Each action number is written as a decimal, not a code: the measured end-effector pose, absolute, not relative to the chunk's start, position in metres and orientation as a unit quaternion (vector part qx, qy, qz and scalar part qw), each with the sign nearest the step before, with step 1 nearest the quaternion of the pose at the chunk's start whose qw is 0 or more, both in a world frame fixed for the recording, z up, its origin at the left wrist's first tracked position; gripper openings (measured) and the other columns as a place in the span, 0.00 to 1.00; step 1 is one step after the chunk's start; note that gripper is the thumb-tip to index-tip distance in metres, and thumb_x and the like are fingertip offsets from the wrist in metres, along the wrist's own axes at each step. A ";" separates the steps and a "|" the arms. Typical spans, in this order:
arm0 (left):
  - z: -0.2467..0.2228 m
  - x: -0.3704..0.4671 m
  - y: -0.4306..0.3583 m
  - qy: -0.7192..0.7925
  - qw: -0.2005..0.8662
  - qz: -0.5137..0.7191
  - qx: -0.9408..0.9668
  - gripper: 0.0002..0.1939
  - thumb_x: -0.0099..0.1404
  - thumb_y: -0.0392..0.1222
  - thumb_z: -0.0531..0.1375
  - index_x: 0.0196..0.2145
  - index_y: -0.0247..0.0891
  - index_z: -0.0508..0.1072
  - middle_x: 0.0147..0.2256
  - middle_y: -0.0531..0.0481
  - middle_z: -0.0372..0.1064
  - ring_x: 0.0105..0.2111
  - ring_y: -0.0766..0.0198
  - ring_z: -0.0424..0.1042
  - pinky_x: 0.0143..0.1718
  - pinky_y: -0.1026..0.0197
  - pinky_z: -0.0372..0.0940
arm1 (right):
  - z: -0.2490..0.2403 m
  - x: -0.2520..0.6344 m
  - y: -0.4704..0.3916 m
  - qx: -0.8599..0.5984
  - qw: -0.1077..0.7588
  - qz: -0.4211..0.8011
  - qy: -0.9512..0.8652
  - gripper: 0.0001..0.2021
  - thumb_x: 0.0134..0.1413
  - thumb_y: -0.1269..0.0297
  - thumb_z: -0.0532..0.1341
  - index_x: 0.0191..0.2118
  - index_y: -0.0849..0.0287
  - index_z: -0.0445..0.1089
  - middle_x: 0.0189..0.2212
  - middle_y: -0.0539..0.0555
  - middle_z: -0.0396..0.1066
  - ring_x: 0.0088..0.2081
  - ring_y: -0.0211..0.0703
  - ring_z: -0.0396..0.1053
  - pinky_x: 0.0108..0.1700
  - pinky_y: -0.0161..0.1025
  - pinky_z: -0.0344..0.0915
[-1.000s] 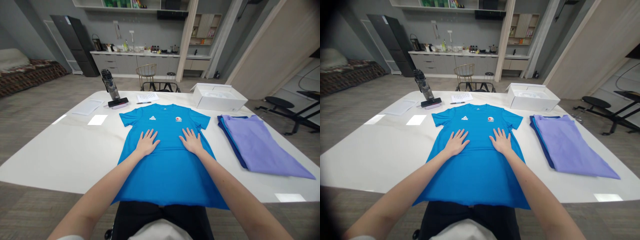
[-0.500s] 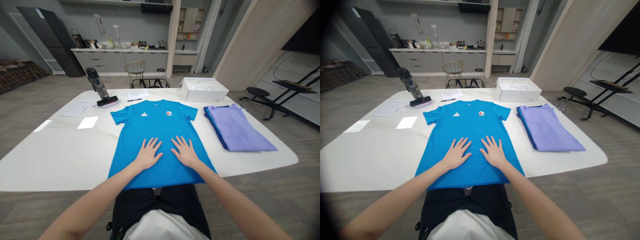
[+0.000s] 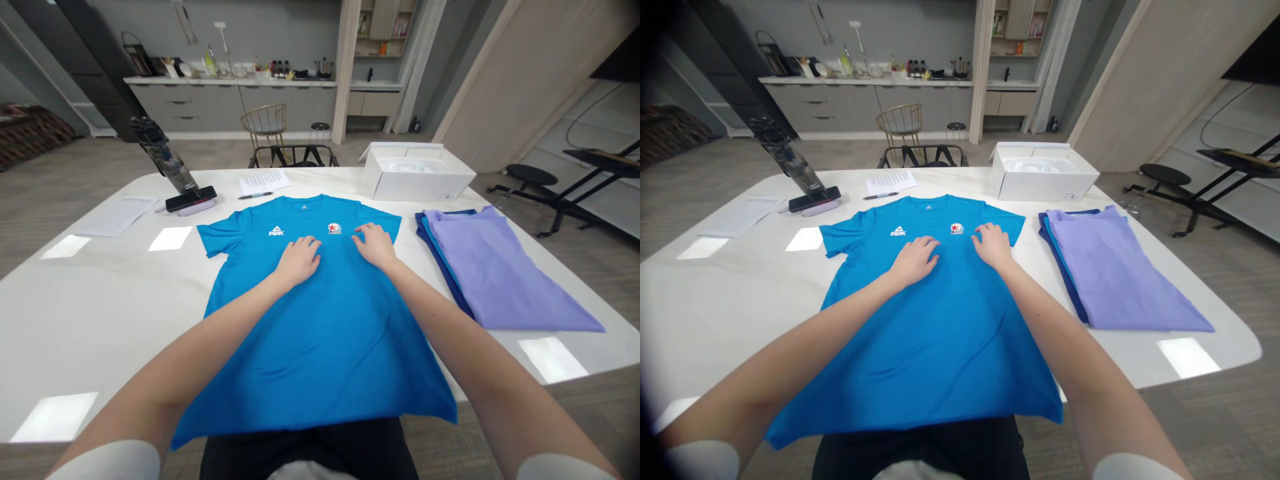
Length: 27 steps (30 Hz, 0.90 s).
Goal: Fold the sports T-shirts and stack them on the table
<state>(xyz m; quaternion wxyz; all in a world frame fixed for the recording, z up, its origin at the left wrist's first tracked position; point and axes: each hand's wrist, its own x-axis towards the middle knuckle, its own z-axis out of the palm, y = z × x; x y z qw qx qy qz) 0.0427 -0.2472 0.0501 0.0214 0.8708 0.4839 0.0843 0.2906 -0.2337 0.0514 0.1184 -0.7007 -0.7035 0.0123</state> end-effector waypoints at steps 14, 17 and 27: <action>0.044 0.169 -0.017 0.486 0.051 0.090 0.868 0.21 0.75 0.40 0.48 0.62 0.41 0.68 0.55 0.39 0.72 0.54 0.50 0.73 0.53 0.52 0.66 | 0.048 0.413 -0.117 -0.793 -0.019 -0.022 -0.608 0.22 0.69 0.61 0.50 0.59 0.65 0.72 0.56 0.71 0.70 0.58 0.62 0.64 0.53 0.53 0.67; 0.038 0.189 0.003 0.471 0.079 0.073 0.876 0.22 0.75 0.42 0.48 0.63 0.42 0.67 0.54 0.37 0.73 0.53 0.48 0.74 0.53 0.50 0.66 | 0.043 0.423 -0.117 -0.792 -0.027 -0.032 -0.609 0.24 0.70 0.56 0.49 0.57 0.65 0.73 0.56 0.71 0.70 0.58 0.64 0.64 0.54 0.57 0.65; 0.013 0.202 0.020 0.472 0.145 0.098 0.864 0.17 0.72 0.43 0.54 0.54 0.43 0.74 0.51 0.41 0.75 0.49 0.50 0.75 0.52 0.52 0.66 | 0.034 0.427 -0.117 -0.795 -0.009 0.016 -0.607 0.19 0.69 0.53 0.55 0.45 0.63 0.76 0.48 0.68 0.74 0.52 0.60 0.70 0.50 0.49 0.66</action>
